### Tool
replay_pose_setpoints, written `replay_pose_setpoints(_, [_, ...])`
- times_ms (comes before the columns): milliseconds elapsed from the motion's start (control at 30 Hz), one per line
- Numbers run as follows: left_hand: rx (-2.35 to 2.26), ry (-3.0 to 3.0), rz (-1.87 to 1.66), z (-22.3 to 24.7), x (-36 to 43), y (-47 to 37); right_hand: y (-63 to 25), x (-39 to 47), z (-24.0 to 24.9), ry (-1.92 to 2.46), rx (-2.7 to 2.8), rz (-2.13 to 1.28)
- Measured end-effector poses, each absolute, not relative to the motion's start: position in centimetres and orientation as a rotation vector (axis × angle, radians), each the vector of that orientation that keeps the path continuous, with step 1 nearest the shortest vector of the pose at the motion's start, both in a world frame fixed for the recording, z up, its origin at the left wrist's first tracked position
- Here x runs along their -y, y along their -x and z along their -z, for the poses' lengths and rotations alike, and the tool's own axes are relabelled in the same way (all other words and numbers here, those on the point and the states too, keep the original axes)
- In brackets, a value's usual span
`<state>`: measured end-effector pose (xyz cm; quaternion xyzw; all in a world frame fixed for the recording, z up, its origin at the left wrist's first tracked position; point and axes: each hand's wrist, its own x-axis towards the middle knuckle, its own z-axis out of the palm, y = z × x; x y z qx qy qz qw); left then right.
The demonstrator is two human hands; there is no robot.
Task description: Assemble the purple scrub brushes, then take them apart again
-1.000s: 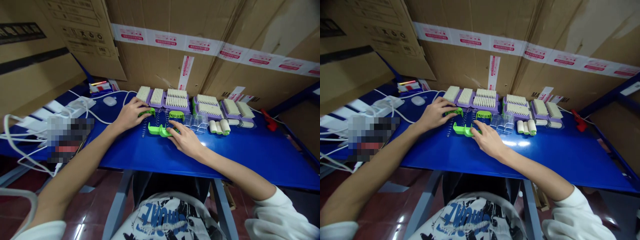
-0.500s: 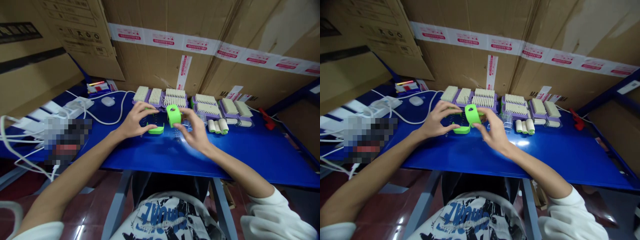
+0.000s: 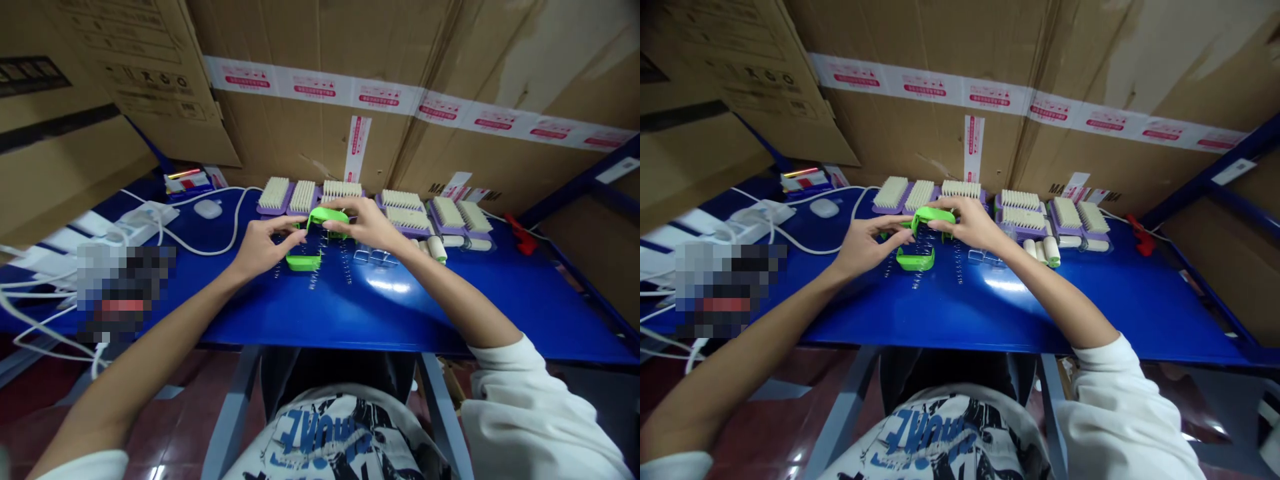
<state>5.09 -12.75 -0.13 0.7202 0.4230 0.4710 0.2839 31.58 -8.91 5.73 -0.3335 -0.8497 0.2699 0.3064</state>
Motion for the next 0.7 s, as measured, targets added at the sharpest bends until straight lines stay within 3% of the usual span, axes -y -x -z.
replay_pose_setpoints(333, [-1.087, -2.401, -1.165, 1.7, 11.0, -3.5, -30.4, 5.3, -3.8, 1.204, 2.604, -0.279])
replay_pose_setpoints(700, [-0.964, -2.575, -0.987, 2.9, 10.7, -4.1, -28.6, 5.8, -5.2, 1.312, 2.767, -0.101])
